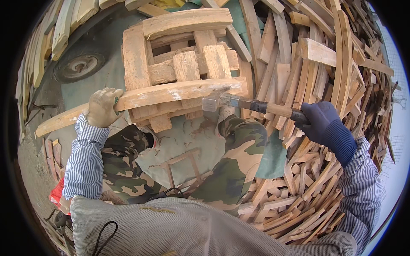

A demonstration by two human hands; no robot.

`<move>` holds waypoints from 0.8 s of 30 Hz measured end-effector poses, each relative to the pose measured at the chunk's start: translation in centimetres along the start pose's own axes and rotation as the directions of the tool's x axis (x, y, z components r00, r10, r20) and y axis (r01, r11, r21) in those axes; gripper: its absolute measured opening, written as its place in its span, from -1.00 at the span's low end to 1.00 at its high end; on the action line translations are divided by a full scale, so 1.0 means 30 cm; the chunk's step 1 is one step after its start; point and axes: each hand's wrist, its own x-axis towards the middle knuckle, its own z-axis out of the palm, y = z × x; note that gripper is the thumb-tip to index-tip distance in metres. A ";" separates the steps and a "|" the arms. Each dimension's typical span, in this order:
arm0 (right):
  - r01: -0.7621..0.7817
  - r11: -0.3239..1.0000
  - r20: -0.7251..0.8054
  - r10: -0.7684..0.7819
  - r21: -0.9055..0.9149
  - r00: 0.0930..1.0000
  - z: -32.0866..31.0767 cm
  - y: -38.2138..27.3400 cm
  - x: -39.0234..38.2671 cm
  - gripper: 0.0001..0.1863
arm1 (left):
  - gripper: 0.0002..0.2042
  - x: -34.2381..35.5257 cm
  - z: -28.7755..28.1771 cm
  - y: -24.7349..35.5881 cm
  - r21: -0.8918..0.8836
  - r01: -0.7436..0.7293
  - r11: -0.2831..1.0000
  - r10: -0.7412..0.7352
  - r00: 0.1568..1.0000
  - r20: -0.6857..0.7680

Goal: Hammering and disassembling wooden planks to build or repair a structure.

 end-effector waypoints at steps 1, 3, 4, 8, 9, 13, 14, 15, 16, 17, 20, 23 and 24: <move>-0.002 1.000 0.025 0.002 0.004 1.000 0.013 0.022 0.006 -0.75 | -0.61 -0.003 0.000 0.000 -0.005 0.001 1.000 -0.002 0.999 -0.047; -0.021 0.999 -0.079 0.024 0.038 0.997 0.033 0.067 0.031 -0.75 | -0.63 0.043 -0.021 0.001 -0.023 -0.009 1.000 0.009 1.000 -0.018; 0.010 1.000 -0.115 -0.011 -0.007 0.993 0.035 0.077 0.062 -0.77 | -0.64 0.051 -0.023 0.000 -0.026 -0.010 1.000 0.010 1.000 -0.007; 0.019 0.995 -0.081 -0.011 0.097 0.997 0.116 0.093 0.091 -0.81 | -0.62 -0.003 -0.026 -0.002 -0.035 -0.023 0.999 0.021 0.998 -0.063; -0.014 0.993 -0.073 0.023 0.119 0.997 0.155 0.117 0.086 -0.82 | -0.60 0.000 -0.069 0.029 -0.006 0.018 1.000 -0.018 1.000 0.021; 0.145 0.569 -0.396 0.346 0.809 0.851 1.103 0.208 0.370 -0.75 | -0.56 0.141 0.051 -0.049 -0.349 -0.051 0.936 0.066 0.997 0.032; 0.012 0.973 -0.294 0.058 0.231 0.954 1.108 0.110 0.431 -0.59 | -0.56 0.114 0.028 -0.062 -0.303 -0.024 0.953 0.045 0.997 0.061; 0.148 0.639 -0.192 -0.001 0.755 0.981 0.917 -0.019 0.440 -0.63 | -0.57 0.067 0.028 -0.065 -0.315 0.048 0.948 -0.035 0.998 0.045; -0.040 0.510 -0.052 0.165 0.859 0.985 0.765 -0.097 0.415 -0.63 | -0.57 0.034 0.049 -0.039 -0.362 0.088 0.928 -0.086 0.996 0.021; 0.190 0.488 -0.329 0.217 0.852 0.919 0.788 -0.081 0.420 -0.68 | -0.58 0.025 0.059 -0.026 -0.352 0.107 0.930 -0.114 0.994 0.001; -0.026 0.293 -0.043 0.228 0.956 0.973 0.687 -0.079 0.443 -0.77 | -0.57 0.003 0.021 0.007 -0.349 0.223 0.910 -0.220 0.974 0.049; 0.000 0.024 -0.009 0.364 1.000 0.931 0.548 -0.073 0.325 -0.70 | -0.55 -0.005 -0.001 0.035 -0.370 0.235 0.899 -0.241 0.970 0.030; 0.034 -0.008 -0.028 0.400 0.999 0.916 0.524 -0.087 0.282 -0.68 | -0.54 -0.019 -0.012 0.034 -0.351 0.275 0.895 -0.282 0.959 0.033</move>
